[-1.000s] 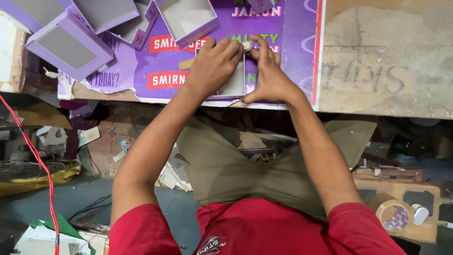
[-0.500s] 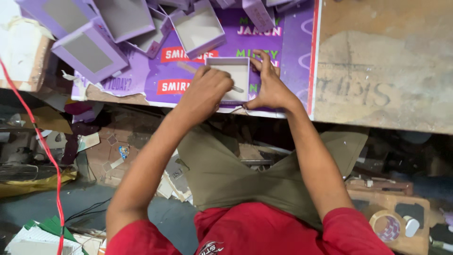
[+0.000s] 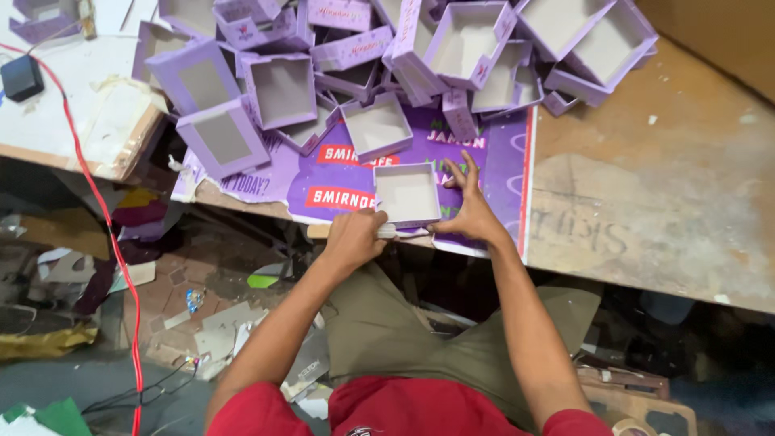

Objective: The person assembles small purple cardboard boxes at a cluttered table. They pick up flat pieces, fold them into box shapes, and place the finished boxes into a growing pile. The person handles each box one at a time, repeating the folding and stacking process.

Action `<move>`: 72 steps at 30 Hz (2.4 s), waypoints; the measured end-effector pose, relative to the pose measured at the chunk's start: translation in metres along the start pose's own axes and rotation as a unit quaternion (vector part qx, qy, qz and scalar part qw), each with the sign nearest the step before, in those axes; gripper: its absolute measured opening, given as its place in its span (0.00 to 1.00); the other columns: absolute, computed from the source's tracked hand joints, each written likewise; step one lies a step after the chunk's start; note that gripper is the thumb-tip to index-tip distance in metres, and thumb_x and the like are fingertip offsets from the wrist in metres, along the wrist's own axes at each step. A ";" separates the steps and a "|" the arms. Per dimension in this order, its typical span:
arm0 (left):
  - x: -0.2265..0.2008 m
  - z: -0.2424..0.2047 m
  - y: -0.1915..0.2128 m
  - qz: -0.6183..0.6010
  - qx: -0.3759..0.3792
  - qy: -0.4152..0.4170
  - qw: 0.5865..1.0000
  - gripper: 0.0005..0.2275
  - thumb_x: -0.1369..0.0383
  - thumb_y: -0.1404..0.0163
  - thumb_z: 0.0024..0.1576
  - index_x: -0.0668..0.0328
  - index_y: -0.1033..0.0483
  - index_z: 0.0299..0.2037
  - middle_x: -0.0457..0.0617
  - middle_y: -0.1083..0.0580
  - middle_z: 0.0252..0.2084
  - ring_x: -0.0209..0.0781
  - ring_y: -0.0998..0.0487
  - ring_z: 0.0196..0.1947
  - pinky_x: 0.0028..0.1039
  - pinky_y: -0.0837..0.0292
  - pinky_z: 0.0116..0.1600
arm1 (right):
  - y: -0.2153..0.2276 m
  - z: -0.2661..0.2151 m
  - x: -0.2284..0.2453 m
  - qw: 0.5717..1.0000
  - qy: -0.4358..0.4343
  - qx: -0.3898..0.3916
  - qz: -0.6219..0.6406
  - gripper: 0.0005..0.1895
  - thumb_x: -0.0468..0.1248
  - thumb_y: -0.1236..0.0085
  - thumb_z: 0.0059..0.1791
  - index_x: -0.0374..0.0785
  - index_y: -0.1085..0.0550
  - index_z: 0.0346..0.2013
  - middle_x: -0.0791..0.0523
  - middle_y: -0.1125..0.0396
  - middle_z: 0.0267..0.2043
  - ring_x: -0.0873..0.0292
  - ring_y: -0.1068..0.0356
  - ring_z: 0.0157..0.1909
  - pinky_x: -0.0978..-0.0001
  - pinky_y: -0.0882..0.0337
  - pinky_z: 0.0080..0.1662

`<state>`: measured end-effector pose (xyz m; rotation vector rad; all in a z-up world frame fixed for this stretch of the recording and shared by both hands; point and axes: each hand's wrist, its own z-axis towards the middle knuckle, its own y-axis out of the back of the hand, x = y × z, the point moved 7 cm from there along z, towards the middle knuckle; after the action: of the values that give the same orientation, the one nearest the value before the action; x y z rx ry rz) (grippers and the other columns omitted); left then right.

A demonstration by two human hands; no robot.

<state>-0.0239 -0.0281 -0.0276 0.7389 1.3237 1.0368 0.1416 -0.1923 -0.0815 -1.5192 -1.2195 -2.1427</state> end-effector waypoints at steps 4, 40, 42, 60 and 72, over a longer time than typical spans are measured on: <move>-0.004 -0.004 0.042 -0.075 -0.151 -0.003 0.986 0.08 0.70 0.39 0.45 0.59 0.24 0.31 0.53 0.26 0.28 0.59 0.23 0.29 0.46 0.31 0.33 | 0.004 0.000 0.003 0.997 -0.076 -0.001 0.024 0.87 0.40 0.16 0.23 0.51 0.77 0.75 0.50 0.53 0.78 0.47 0.43 0.72 0.48 0.49 0.72; -0.014 -0.087 -0.002 0.011 -0.253 0.230 0.940 0.18 0.74 0.42 0.64 0.76 0.26 0.62 0.70 0.23 0.42 0.64 0.20 0.39 0.45 0.26 0.46 | 0.398 -0.185 -0.123 0.758 -0.134 -0.465 -0.438 0.38 0.40 0.27 0.41 0.31 0.31 0.62 0.41 0.40 0.65 0.32 0.47 0.62 0.34 0.49 0.62; -0.022 -0.081 0.001 0.026 -0.249 0.223 0.942 0.17 0.74 0.41 0.65 0.78 0.26 0.62 0.71 0.23 0.41 0.65 0.21 0.38 0.45 0.27 0.44 | 0.404 -0.173 -0.151 0.776 -0.247 -0.361 -0.454 0.30 0.41 0.30 0.43 0.31 0.27 0.55 0.41 0.35 0.59 0.33 0.46 0.62 0.28 0.53 0.62; -0.072 -0.036 -0.066 -0.212 -0.112 0.197 0.951 0.19 0.68 0.38 0.57 0.73 0.22 0.55 0.63 0.20 0.35 0.38 0.26 0.32 0.30 0.27 0.44 | 0.354 -0.137 -0.150 0.847 -0.321 -0.299 -0.299 0.18 0.39 0.38 0.52 0.33 0.25 0.54 0.39 0.28 0.54 0.34 0.29 0.57 0.47 0.29 0.59; -0.045 -0.032 -0.106 -0.502 -0.015 0.195 0.842 0.26 0.70 0.44 0.59 0.67 0.37 0.67 0.41 0.26 0.48 0.22 0.28 0.43 0.17 0.32 0.46 | 0.278 -0.079 -0.193 0.897 -0.187 -0.275 -0.291 0.18 0.32 0.46 0.50 0.35 0.28 0.55 0.39 0.28 0.55 0.34 0.30 0.59 0.48 0.30 0.63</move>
<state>-0.0339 -0.1148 -0.1098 -0.2632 1.7280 0.3299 0.3427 -0.4727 -0.1219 -2.0787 -1.3968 -2.8641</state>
